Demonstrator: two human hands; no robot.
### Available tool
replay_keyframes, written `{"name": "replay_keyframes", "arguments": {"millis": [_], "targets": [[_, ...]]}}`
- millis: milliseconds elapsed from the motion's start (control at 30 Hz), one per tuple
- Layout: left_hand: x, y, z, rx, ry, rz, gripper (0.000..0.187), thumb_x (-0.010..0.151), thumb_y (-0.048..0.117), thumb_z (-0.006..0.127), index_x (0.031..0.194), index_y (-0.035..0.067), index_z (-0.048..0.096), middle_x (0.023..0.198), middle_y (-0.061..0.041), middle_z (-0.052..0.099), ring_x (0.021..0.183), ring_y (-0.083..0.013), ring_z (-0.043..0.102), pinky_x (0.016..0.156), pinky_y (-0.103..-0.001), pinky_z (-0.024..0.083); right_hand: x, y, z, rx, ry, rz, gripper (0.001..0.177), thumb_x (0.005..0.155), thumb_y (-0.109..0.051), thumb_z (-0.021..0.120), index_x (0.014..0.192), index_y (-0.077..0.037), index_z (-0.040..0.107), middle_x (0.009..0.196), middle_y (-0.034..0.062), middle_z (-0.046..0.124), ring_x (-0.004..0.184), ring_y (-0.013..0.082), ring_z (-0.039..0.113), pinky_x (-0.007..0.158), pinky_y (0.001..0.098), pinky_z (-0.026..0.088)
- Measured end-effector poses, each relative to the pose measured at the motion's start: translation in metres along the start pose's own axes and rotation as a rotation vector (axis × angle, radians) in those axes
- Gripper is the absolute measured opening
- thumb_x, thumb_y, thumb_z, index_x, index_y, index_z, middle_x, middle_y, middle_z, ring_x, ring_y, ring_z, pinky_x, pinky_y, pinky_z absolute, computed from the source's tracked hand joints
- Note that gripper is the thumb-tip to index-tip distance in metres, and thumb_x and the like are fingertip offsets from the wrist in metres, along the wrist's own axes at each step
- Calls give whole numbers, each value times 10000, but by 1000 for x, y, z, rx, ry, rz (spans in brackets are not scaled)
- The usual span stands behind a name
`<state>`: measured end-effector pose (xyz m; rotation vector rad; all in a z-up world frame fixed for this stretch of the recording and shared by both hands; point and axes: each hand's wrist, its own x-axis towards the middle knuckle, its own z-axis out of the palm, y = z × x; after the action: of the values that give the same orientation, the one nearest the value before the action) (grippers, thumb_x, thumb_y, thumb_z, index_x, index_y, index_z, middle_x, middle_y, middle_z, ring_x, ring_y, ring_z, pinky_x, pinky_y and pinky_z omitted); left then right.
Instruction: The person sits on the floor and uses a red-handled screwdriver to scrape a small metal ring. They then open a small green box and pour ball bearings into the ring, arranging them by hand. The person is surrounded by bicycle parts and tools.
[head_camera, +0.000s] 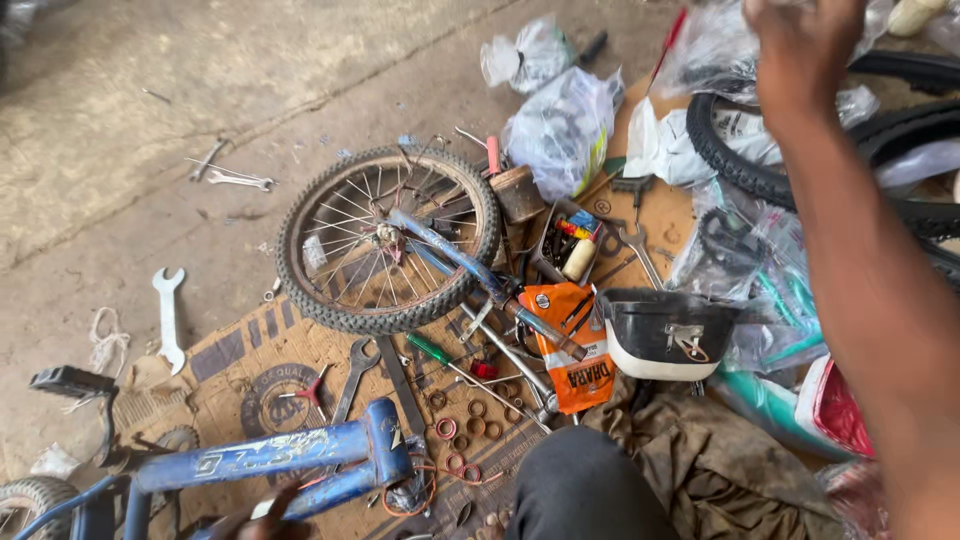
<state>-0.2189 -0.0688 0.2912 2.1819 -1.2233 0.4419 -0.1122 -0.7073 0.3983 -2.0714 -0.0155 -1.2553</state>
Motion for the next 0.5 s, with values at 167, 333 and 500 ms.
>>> {"name": "replay_keyframes", "arguments": {"millis": [167, 333, 500], "targets": [[8, 55, 16, -248, 77, -66, 263, 1007, 231, 635, 1137, 20, 721, 1033, -116, 772, 936, -184, 790, 844, -287, 639, -114, -89, -35, 549, -4, 250, 831, 985, 66, 729, 1653, -55, 250, 1357, 110, 613, 1237, 249, 628, 995, 408, 659], [29, 83, 55, -791, 68, -927, 299, 889, 217, 723, 1001, -47, 807, 968, -153, 798, 785, -225, 772, 707, -358, 642, -222, -187, 22, 928, -201, 313, 860, 944, -223, 771, 1622, -150, 248, 1462, 258, 548, 1125, 322, 692, 877, 451, 581], [34, 83, 69, -1399, 340, -1077, 317, 935, 187, 702, 988, -122, 748, 912, -215, 762, 709, -266, 718, 655, -353, 603, -307, -276, 69, 957, -364, 333, 822, 1022, -439, 709, 1684, -188, 291, 1636, 188, 480, 1396, 287, 543, 1171, 429, 445]]}}
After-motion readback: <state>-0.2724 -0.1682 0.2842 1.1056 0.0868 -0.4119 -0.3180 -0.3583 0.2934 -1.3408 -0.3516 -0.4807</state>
